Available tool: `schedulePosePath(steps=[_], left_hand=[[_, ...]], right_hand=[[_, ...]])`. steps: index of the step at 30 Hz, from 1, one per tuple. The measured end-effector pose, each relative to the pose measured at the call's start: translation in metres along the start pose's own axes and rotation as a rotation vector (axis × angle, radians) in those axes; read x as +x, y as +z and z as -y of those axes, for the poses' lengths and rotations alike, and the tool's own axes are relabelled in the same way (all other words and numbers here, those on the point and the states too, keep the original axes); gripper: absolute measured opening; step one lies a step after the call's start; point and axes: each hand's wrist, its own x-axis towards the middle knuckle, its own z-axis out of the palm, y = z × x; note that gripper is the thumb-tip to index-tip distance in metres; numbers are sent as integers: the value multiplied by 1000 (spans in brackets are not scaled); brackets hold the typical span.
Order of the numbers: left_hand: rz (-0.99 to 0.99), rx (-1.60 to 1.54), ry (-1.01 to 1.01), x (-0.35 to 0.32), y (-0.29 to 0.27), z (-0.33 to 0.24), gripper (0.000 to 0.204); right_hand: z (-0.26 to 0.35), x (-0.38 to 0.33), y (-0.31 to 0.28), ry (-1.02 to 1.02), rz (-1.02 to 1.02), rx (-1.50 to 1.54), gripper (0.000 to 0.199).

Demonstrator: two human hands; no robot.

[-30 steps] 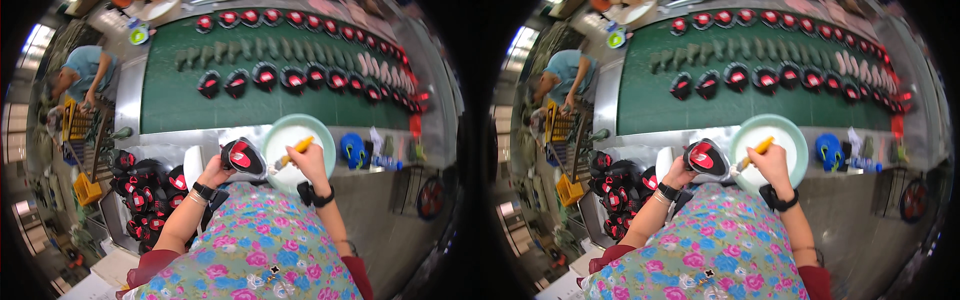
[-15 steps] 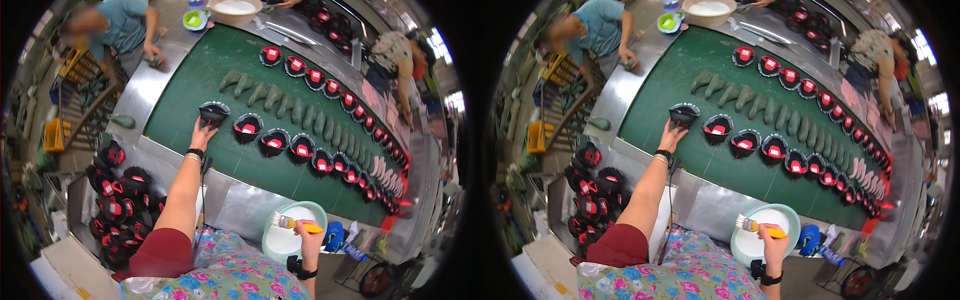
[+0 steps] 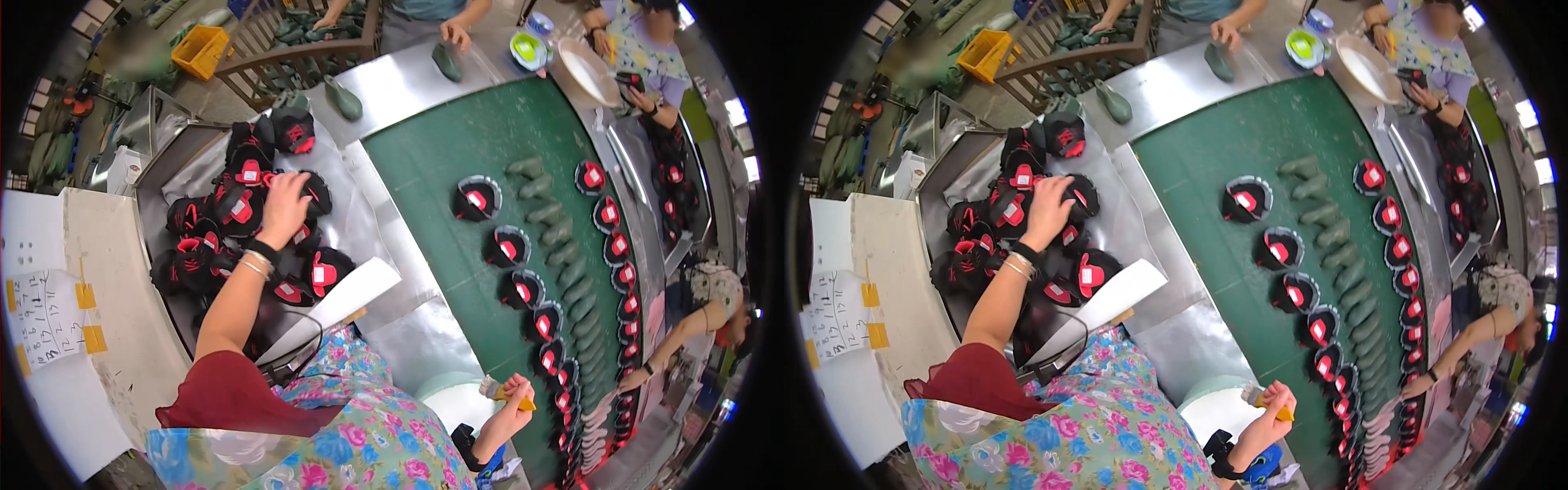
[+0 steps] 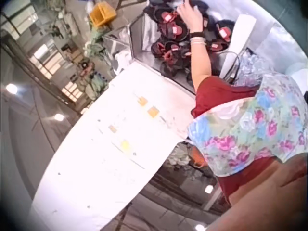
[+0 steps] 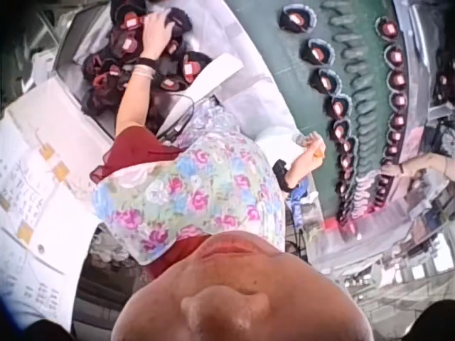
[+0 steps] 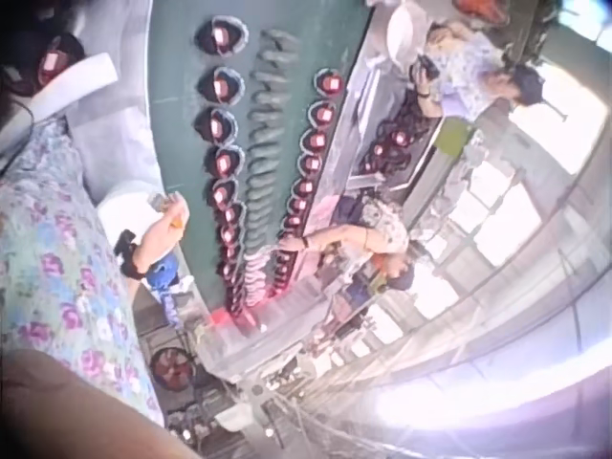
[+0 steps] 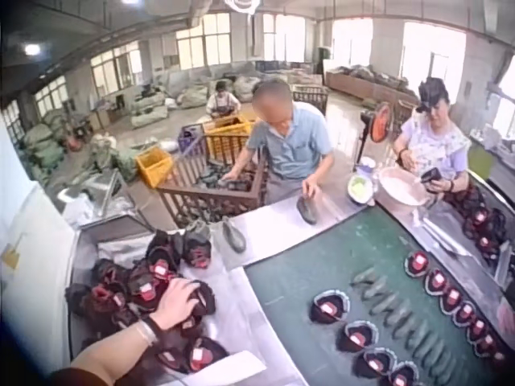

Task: The person applies white adhesive to the red insoles of black shoes using a yellow brush. They pick up shoes from a pile, dip the brush into a bowl of glue, and coat the insole before placing the shoe on a green workbench. Other workers are visible in the background performing similar tasks.

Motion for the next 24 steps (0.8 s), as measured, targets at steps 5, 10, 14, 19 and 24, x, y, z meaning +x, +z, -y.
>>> schedulePosePath(steps=[5, 10, 14, 19, 24], left_hand=[[226, 133, -324, -10, -4, 55, 65], [107, 296, -423, 4, 61, 6, 69], [-104, 460, -429, 5, 90, 20, 29], [-338, -85, -258, 12, 71, -30, 23], [-165, -559, -454, -13, 66, -93, 19]], right_hand=[[33, -1, 23, -1, 52, -72, 29], [31, -17, 19, -58, 56, 16, 27], [28, -30, 16, -56, 104, 60, 26], [22, -52, 0, -20, 68, 97, 19], [17, -53, 26, -250, 167, -77, 17]])
